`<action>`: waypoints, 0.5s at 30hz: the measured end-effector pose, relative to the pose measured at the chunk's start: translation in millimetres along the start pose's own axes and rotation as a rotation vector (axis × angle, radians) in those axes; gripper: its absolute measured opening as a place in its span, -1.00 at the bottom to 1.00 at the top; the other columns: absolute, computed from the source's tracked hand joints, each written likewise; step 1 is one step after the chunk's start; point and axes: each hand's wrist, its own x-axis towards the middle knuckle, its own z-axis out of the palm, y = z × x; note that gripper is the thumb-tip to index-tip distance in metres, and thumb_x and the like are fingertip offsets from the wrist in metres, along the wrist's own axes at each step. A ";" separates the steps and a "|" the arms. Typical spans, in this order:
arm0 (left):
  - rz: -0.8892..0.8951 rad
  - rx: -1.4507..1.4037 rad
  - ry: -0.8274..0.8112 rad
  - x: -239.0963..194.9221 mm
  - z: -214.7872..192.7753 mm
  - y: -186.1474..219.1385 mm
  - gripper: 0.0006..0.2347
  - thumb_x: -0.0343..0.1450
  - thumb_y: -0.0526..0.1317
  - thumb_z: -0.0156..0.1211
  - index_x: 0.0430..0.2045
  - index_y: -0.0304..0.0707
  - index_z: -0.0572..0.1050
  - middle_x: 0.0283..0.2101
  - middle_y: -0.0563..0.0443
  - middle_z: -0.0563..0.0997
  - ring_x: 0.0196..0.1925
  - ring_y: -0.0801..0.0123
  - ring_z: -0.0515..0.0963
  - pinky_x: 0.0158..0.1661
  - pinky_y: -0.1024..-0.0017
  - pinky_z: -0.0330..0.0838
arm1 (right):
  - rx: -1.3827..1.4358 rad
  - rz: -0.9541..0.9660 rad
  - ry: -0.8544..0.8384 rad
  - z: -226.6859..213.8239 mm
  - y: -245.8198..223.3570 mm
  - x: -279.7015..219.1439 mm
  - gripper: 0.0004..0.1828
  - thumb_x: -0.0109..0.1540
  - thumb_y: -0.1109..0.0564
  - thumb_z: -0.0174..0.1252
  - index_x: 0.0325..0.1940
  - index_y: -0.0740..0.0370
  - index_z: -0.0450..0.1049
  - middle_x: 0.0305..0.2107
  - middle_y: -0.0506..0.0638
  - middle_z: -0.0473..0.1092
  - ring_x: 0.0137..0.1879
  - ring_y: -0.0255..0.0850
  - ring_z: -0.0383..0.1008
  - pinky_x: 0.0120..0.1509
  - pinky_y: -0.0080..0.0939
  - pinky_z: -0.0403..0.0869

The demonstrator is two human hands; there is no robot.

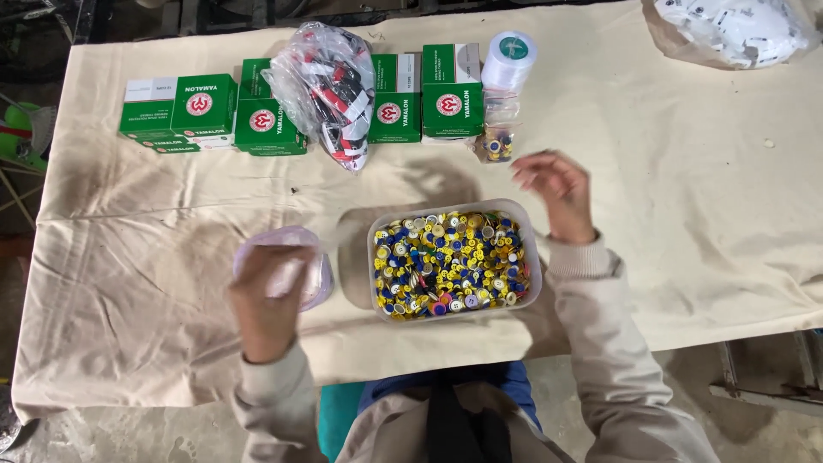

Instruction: A person is picking small colorful buttons from a large plastic container and placing them into a small transparent plastic bag on a table.

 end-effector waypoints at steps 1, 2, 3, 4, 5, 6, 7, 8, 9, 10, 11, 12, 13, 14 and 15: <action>0.005 -0.004 0.000 -8.0 10.9 6.9 -0.88 0.33 -0.48 0.37 -0.37 -0.25 0.67 -0.35 -0.09 0.71 -0.26 -0.04 0.69 -0.12 0.18 0.54 | -0.002 -0.005 0.003 16.7 -17.4 -14.8 -0.59 0.34 -0.08 0.17 -0.04 0.38 0.54 -0.19 0.21 0.50 -0.11 -0.14 0.56 -0.09 -0.31 0.52; 0.023 -0.067 -0.101 -15.9 21.8 13.7 -0.86 0.30 -0.45 0.38 -0.40 -0.17 0.69 -0.37 0.02 0.73 -0.29 0.07 0.70 -0.14 0.25 0.55 | 0.016 -0.030 -0.173 33.5 -34.6 -29.6 -0.67 0.27 0.06 0.21 -0.01 0.37 0.54 -0.17 0.26 0.50 -0.05 -0.03 0.52 -0.02 -0.17 0.50; 0.037 -0.127 -0.203 -24.9 31.8 21.2 -0.85 0.27 -0.42 0.39 -0.43 -0.08 0.70 -0.38 0.12 0.75 -0.32 0.18 0.70 -0.15 0.32 0.56 | 0.036 -0.051 -0.351 50.9 -51.5 -45.1 -0.67 0.21 0.20 0.25 0.03 0.37 0.55 -0.14 0.31 0.50 0.02 0.08 0.49 0.04 -0.04 0.49; 0.039 -0.127 -0.203 -30.2 41.8 24.6 -0.85 0.27 -0.42 0.39 -0.43 -0.08 0.70 -0.38 0.12 0.75 -0.32 0.18 0.70 -0.15 0.32 0.56 | 0.035 -0.053 -0.350 59.9 -59.7 -52.1 -0.67 0.21 0.20 0.25 0.03 0.37 0.55 -0.14 0.31 0.50 0.02 0.08 0.49 0.04 -0.04 0.49; 0.036 -0.189 -0.254 -38.4 51.1 28.5 -0.87 0.28 -0.40 0.41 -0.41 -0.10 0.72 -0.39 0.07 0.76 -0.34 0.24 0.71 -0.14 0.33 0.58 | 0.053 -0.056 -0.453 68.7 -67.7 -62.8 -0.58 0.19 0.17 0.29 0.13 0.29 0.51 -0.07 0.24 0.51 0.08 0.01 0.48 0.10 -0.05 0.46; 0.033 -0.252 -0.306 -46.8 60.6 32.2 -0.88 0.29 -0.38 0.43 -0.40 -0.13 0.74 -0.39 0.02 0.77 -0.36 0.29 0.72 -0.13 0.33 0.59 | 0.071 -0.058 -0.556 77.5 -75.5 -73.5 -0.48 0.18 0.14 0.32 0.23 0.21 0.47 0.00 0.18 0.53 0.14 -0.07 0.47 0.16 -0.06 0.44; 0.031 -0.253 -0.308 -44.6 64.7 40.2 -0.88 0.29 -0.38 0.43 -0.40 -0.13 0.74 -0.39 0.02 0.77 -0.36 0.29 0.72 -0.13 0.33 0.59 | 0.071 -0.056 -0.555 79.8 -74.4 -80.5 -0.48 0.18 0.14 0.32 0.23 0.21 0.47 0.00 0.18 0.53 0.14 -0.07 0.47 0.16 -0.06 0.44; 0.032 -0.337 -0.285 -42.4 68.6 48.3 -0.86 0.29 -0.38 0.44 -0.35 -0.11 0.74 -0.37 0.08 0.76 -0.34 0.30 0.72 -0.16 0.38 0.58 | 0.095 -0.030 -0.499 82.2 -73.6 -87.5 -0.51 0.16 0.28 0.31 0.19 0.32 0.48 -0.15 0.18 0.55 0.03 -0.07 0.53 0.14 -0.06 0.46; 0.032 -0.419 -0.261 -40.4 71.5 56.2 -0.83 0.29 -0.38 0.45 -0.31 -0.09 0.74 -0.36 0.15 0.76 -0.33 0.32 0.72 -0.19 0.43 0.57 | 0.120 -0.005 -0.443 85.5 -72.8 -94.8 -0.53 0.14 0.42 0.30 0.15 0.44 0.48 -0.31 0.17 0.58 -0.07 -0.07 0.59 0.11 -0.06 0.49; 0.030 -0.419 -0.263 -38.3 71.8 62.4 -0.83 0.29 -0.38 0.45 -0.31 -0.09 0.74 -0.36 0.15 0.76 -0.33 0.32 0.72 -0.19 0.43 0.57 | 0.120 -0.003 -0.442 83.7 -66.0 -97.6 -0.53 0.14 0.42 0.30 0.15 0.44 0.48 -0.31 0.17 0.58 -0.07 -0.07 0.59 0.11 -0.06 0.49; -0.025 -0.474 -0.297 -36.0 72.3 68.7 -0.73 0.29 -0.37 0.47 -0.14 -0.23 0.66 -0.27 -0.06 0.73 -0.23 0.12 0.72 -0.13 0.25 0.58 | 0.128 -0.001 -0.364 81.7 -59.3 -100.2 -0.54 0.10 0.45 0.32 0.10 0.50 0.48 -0.34 0.21 0.58 -0.11 -0.05 0.59 0.11 -0.05 0.50; -0.081 -0.530 -0.330 -33.6 72.8 75.0 -0.60 0.28 -0.35 0.48 0.02 -0.37 0.59 -0.18 -0.27 0.71 -0.13 -0.09 0.71 -0.08 0.07 0.59 | 0.135 0.000 -0.286 79.6 -52.8 -102.6 -0.55 0.07 0.47 0.34 0.04 0.56 0.48 -0.38 0.24 0.57 -0.14 -0.03 0.59 0.10 -0.03 0.51; -0.080 -0.531 -0.329 -34.5 76.7 75.9 -0.60 0.28 -0.35 0.48 0.02 -0.37 0.59 -0.18 -0.27 0.71 -0.13 -0.09 0.71 -0.08 0.07 0.59 | 0.134 -0.002 -0.286 80.6 -56.8 -102.0 -0.55 0.07 0.47 0.34 0.04 0.56 0.48 -0.38 0.24 0.57 -0.14 -0.03 0.59 0.10 -0.03 0.51; -0.050 -0.523 -0.304 -35.3 80.6 76.7 -0.73 0.35 -0.38 0.38 -0.06 -0.31 0.64 -0.21 -0.17 0.73 -0.16 0.00 0.72 -0.12 0.17 0.59 | 0.134 -0.020 -0.273 81.7 -60.7 -101.3 -0.55 0.06 0.47 0.35 0.03 0.55 0.49 -0.38 0.22 0.57 -0.14 -0.07 0.59 0.09 -0.08 0.51; -0.024 -0.513 -0.280 -37.6 83.4 77.9 -0.83 0.42 -0.40 0.28 -0.14 -0.26 0.69 -0.24 -0.06 0.74 -0.19 0.09 0.73 -0.17 0.27 0.60 | 0.137 -0.034 -0.260 83.4 -64.6 -102.4 -0.55 0.05 0.46 0.36 0.02 0.54 0.49 -0.38 0.20 0.58 -0.13 -0.11 0.59 0.08 -0.12 0.52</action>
